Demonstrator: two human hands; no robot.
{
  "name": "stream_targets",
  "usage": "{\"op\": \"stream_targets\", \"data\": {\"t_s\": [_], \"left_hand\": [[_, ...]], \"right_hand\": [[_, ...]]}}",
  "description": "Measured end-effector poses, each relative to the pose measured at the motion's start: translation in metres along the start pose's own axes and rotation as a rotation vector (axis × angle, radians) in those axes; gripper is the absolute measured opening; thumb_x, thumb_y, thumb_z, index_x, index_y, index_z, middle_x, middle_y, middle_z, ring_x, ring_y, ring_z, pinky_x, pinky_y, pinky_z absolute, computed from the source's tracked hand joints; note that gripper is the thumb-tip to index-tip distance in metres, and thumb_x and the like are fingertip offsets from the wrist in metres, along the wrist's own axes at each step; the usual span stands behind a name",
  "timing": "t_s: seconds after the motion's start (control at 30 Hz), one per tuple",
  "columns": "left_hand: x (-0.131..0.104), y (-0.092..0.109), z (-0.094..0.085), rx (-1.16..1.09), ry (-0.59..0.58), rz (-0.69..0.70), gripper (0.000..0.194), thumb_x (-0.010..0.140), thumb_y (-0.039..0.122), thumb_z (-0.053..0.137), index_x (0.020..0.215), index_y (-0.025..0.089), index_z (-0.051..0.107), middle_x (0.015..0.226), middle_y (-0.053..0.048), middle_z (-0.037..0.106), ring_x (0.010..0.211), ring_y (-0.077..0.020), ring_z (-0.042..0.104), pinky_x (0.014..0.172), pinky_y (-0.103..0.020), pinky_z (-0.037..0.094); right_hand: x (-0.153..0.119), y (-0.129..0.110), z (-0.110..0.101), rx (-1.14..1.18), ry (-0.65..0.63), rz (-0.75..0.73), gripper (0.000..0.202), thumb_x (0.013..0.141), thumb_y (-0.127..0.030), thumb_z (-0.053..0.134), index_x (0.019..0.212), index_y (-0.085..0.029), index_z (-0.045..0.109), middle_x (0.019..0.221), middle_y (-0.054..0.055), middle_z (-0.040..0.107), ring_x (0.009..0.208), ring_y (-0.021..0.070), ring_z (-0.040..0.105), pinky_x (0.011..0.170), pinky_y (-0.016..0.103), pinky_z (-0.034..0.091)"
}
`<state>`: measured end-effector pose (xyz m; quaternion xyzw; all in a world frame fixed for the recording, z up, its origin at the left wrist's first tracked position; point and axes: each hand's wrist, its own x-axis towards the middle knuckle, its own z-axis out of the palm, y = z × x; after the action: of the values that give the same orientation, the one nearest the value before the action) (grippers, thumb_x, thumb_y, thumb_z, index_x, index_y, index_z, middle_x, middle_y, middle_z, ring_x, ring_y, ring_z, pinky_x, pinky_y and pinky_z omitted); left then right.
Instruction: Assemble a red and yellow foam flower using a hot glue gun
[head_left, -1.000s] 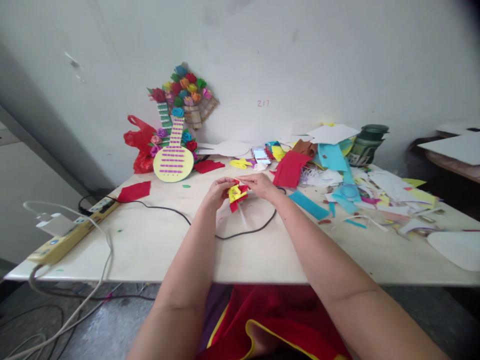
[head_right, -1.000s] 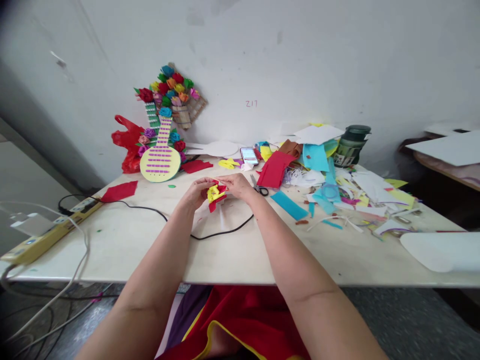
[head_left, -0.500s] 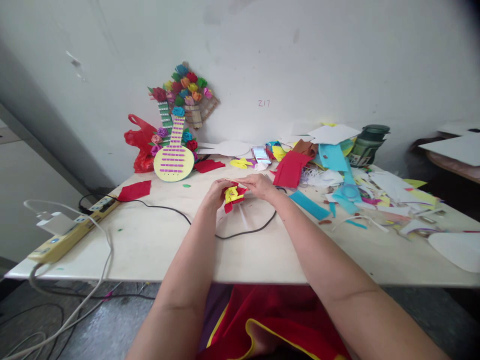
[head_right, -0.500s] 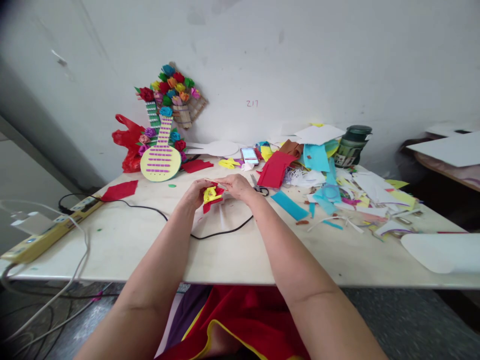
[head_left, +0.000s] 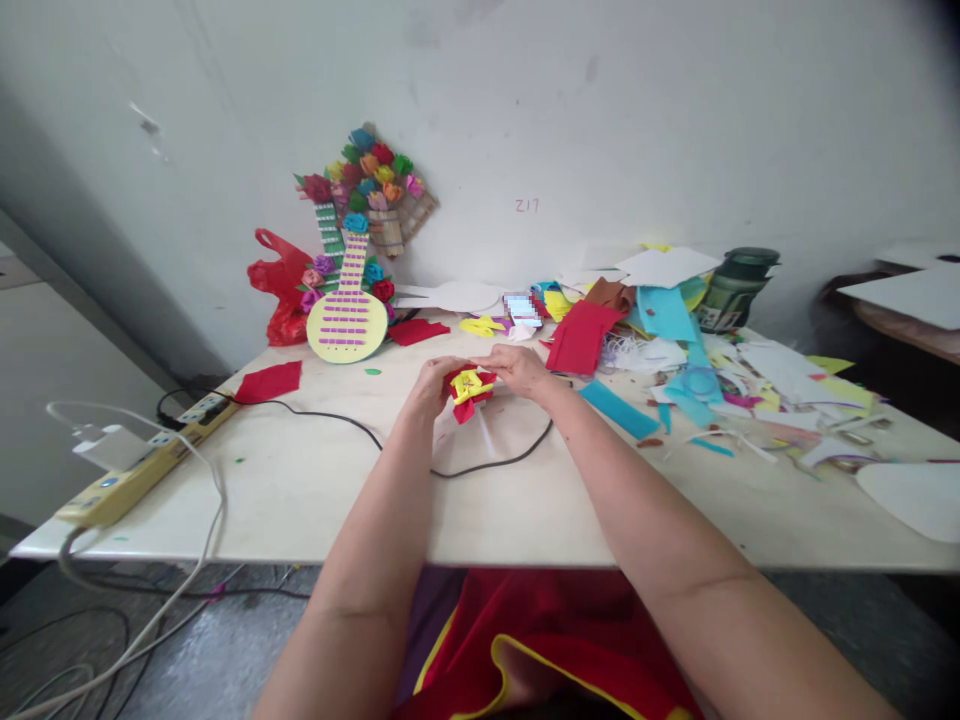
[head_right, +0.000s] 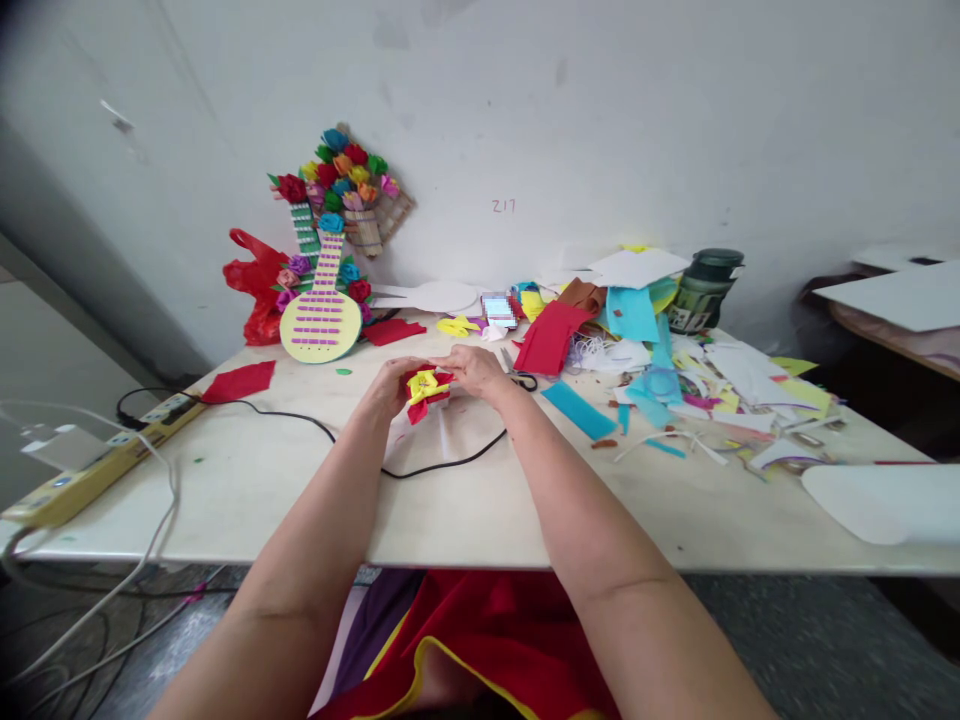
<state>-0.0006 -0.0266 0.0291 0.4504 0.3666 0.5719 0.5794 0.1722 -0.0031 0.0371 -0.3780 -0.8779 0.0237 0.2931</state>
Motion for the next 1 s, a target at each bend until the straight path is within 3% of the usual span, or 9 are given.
{"op": "stream_targets", "data": {"t_s": [0.4,0.57,0.77,1.0], "left_hand": [[0.001,-0.001,-0.002,0.048,-0.018,0.029,0.016,0.053,0.024,0.071,0.061,0.011,0.067,0.058,-0.005,0.065,0.055,-0.0146,0.059,0.057,-0.025,0.045],[0.004,-0.001,-0.004,0.080,-0.028,0.039,0.017,0.050,0.023,0.072,0.062,0.011,0.067,0.058,-0.004,0.065,0.054,-0.0139,0.058,0.056,-0.025,0.045],[0.002,0.000,-0.004,0.146,-0.127,0.022,0.026,0.053,0.027,0.075,0.072,0.010,0.069,0.064,-0.006,0.067,0.055,-0.0141,0.060,0.056,-0.025,0.046],[0.001,0.000,-0.003,0.181,-0.170,0.003,0.030,0.052,0.030,0.078,0.074,0.012,0.068,0.067,-0.006,0.068,0.059,-0.0149,0.061,0.058,-0.026,0.046]], "right_hand": [[0.000,0.002,0.002,0.035,-0.001,0.004,0.036,0.083,-0.014,0.048,0.110,-0.030,0.067,0.083,0.002,0.063,0.077,0.0124,0.054,0.065,0.021,0.037],[0.000,0.006,0.006,0.212,0.040,0.022,0.032,0.084,-0.018,0.050,0.111,-0.025,0.067,0.086,0.003,0.067,0.077,0.0124,0.057,0.067,0.021,0.041],[0.000,0.008,0.008,0.448,0.068,0.097,0.032,0.084,-0.028,0.051,0.110,-0.019,0.067,0.100,0.007,0.070,0.090,0.0154,0.062,0.077,0.025,0.046],[0.001,-0.006,-0.001,0.207,0.009,0.185,0.023,0.082,-0.028,0.055,0.094,-0.020,0.073,0.090,0.005,0.073,0.082,0.0157,0.063,0.069,0.024,0.043]]}}
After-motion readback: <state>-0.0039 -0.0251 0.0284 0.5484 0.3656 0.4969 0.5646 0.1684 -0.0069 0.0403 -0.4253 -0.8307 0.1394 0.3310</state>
